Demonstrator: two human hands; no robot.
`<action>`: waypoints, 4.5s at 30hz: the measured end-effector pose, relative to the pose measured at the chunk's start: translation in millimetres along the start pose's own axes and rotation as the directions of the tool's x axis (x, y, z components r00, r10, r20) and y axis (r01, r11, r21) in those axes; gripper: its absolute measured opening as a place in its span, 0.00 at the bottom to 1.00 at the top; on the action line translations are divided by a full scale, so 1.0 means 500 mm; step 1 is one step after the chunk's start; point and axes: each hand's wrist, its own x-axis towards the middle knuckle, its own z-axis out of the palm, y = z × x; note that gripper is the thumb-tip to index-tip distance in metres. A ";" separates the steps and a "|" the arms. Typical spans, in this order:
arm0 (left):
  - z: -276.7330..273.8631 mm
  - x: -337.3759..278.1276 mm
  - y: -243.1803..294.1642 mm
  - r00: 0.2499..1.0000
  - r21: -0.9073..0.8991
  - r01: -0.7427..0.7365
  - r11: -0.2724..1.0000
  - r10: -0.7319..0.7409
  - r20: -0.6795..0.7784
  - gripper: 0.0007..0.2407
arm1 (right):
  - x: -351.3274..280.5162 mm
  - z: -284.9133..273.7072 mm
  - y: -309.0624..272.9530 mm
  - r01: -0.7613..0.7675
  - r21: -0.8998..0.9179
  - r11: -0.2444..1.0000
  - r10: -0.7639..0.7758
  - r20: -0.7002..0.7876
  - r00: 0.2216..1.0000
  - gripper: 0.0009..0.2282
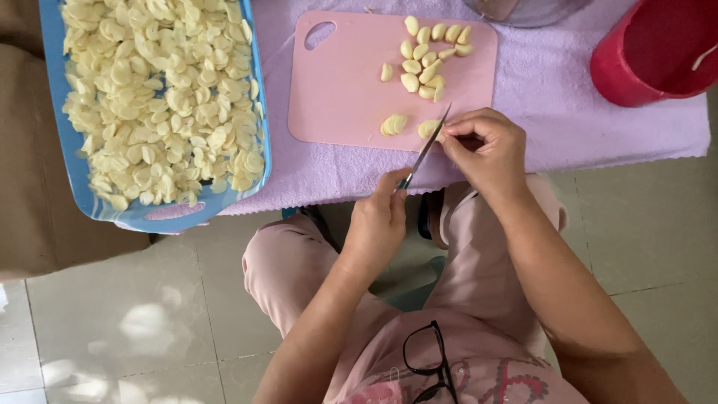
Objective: Slicing peeled garlic cloves into thin slices using a small knife on a cutting board.
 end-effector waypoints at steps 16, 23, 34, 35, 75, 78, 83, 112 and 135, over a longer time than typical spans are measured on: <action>-0.012 -0.035 0.020 1.000 -0.014 -0.021 1.000 0.021 0.010 0.15 | -0.009 0.002 0.044 0.000 0.019 1.000 0.000 -0.008 1.000 0.07; -0.021 -0.043 0.022 0.999 -0.006 -0.028 1.000 0.028 0.016 0.16 | -0.007 0.003 0.034 -0.008 0.047 0.999 0.008 -0.006 1.000 0.06; 0.012 -0.011 0.001 0.999 -0.033 -0.037 0.999 0.038 0.029 0.15 | -0.004 0.000 0.008 -0.020 0.023 1.000 0.020 0.006 1.000 0.06; 0.018 -0.008 -0.002 0.999 -0.035 -0.038 0.999 0.039 0.026 0.15 | -0.003 -0.001 0.008 -0.013 0.018 1.000 0.013 0.002 1.000 0.06; -0.012 -0.036 0.021 1.000 -0.041 -0.010 0.999 0.010 0.010 0.15 | -0.008 0.003 0.031 -0.031 0.056 0.998 0.031 -0.005 0.999 0.06; -0.014 -0.044 0.023 1.000 -0.049 -0.004 0.999 0.006 0.025 0.16 | -0.008 0.000 0.025 -0.025 0.091 0.996 0.024 0.009 1.000 0.05; -0.007 -0.041 0.028 1.000 -0.039 -0.010 0.999 0.011 0.027 0.16 | -0.007 -0.003 0.023 -0.037 0.125 0.991 0.035 0.021 0.999 0.05; 0.051 0.010 0.010 0.986 0.337 -0.123 0.933 0.153 -0.064 0.18 | 0.001 0.001 0.009 -0.013 0.025 1.000 0.013 -0.010 1.000 0.05; -0.059 -0.006 0.032 0.980 -0.311 0.198 0.929 -0.178 0.090 0.14 | 0.134 -0.096 0.005 -0.347 0.444 0.826 0.464 -0.189 0.865 0.11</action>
